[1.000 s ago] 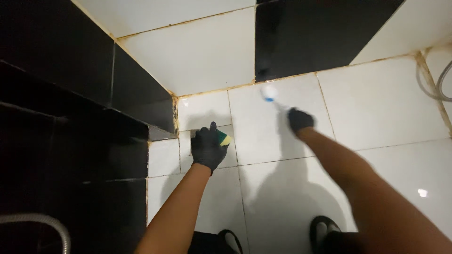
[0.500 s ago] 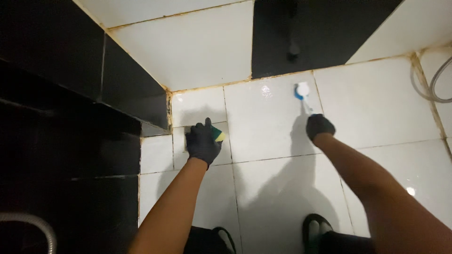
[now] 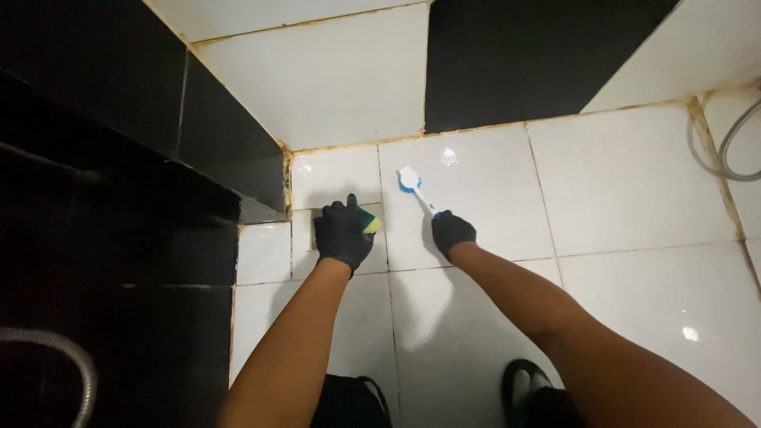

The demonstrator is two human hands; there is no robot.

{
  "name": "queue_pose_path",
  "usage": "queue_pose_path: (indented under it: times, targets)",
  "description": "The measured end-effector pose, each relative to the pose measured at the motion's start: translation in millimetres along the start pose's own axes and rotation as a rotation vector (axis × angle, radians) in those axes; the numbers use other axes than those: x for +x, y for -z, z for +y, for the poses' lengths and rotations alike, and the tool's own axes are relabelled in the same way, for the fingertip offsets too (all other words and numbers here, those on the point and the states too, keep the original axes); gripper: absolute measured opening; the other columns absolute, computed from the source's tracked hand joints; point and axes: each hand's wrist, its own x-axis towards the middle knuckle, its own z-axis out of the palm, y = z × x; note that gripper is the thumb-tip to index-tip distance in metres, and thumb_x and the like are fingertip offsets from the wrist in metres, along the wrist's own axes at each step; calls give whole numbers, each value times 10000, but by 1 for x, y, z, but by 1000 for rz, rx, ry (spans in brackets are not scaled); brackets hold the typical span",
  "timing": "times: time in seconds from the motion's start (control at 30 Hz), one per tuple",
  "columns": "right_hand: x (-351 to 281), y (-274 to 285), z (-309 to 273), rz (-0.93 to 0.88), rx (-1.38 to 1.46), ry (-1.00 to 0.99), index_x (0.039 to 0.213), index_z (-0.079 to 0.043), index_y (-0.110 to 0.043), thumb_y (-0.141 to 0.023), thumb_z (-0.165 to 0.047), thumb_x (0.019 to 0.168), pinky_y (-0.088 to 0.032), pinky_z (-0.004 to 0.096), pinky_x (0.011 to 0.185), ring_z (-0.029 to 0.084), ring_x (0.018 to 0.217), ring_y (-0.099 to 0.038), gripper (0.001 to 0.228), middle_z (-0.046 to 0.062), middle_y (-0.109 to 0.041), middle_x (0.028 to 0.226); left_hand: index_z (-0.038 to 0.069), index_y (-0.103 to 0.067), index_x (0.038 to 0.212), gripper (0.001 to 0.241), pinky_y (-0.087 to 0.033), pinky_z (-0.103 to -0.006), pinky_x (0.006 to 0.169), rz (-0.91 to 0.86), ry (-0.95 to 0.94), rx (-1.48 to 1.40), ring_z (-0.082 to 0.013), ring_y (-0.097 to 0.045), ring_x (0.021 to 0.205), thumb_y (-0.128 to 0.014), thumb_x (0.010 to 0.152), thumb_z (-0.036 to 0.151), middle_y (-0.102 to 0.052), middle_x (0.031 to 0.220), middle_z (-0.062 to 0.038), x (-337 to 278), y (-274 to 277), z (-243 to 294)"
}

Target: The person scrubs the grout lines between white floor tiles using a toothbrush in their right hand and a sponge in their left hand. They work systematically along the edges of the tiles and around a floor drain.

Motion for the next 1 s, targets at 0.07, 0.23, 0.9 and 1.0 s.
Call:
queue_pose_path:
  times: [0.07,0.23,0.9,1.0]
  targets:
    - [-8,7,-12,-24,6,27,1319,102,-484,-310,-196,1058,-524,559,1009,407,1205,-662,432,270,-699,1213,73,-581,1410,821,-551,-498,779,38,-17,-70,-329,-637,934,-762,717,475,-633,944,-116,2,-7,-1]
    - [-15,41,31,-51,-111,54,1430,73,-458,-246,-182,1050,-457,563,1096,398,1316,-593,505,240,-641,1374,66,-598,1392,784,-562,-487,739,82,-39,-97,-336,-647,904,-762,712,421,-641,921,-134,2,8,12]
    - [-26,26,135,-116,-87,-197,1526,-75,-451,-34,-542,1065,-385,473,1173,338,1413,-523,778,185,-593,1486,82,-530,1472,851,-564,-537,845,-49,-21,-4,-353,-640,1010,-759,743,457,-637,1018,-135,9,-11,6]
    - [-40,-24,151,-221,8,-62,1532,-50,-439,-46,-532,1054,-345,494,1221,354,1458,-459,784,169,-520,1544,63,-564,1433,838,-572,-530,784,19,-82,4,-362,-655,943,-772,715,440,-642,955,-156,2,5,3]
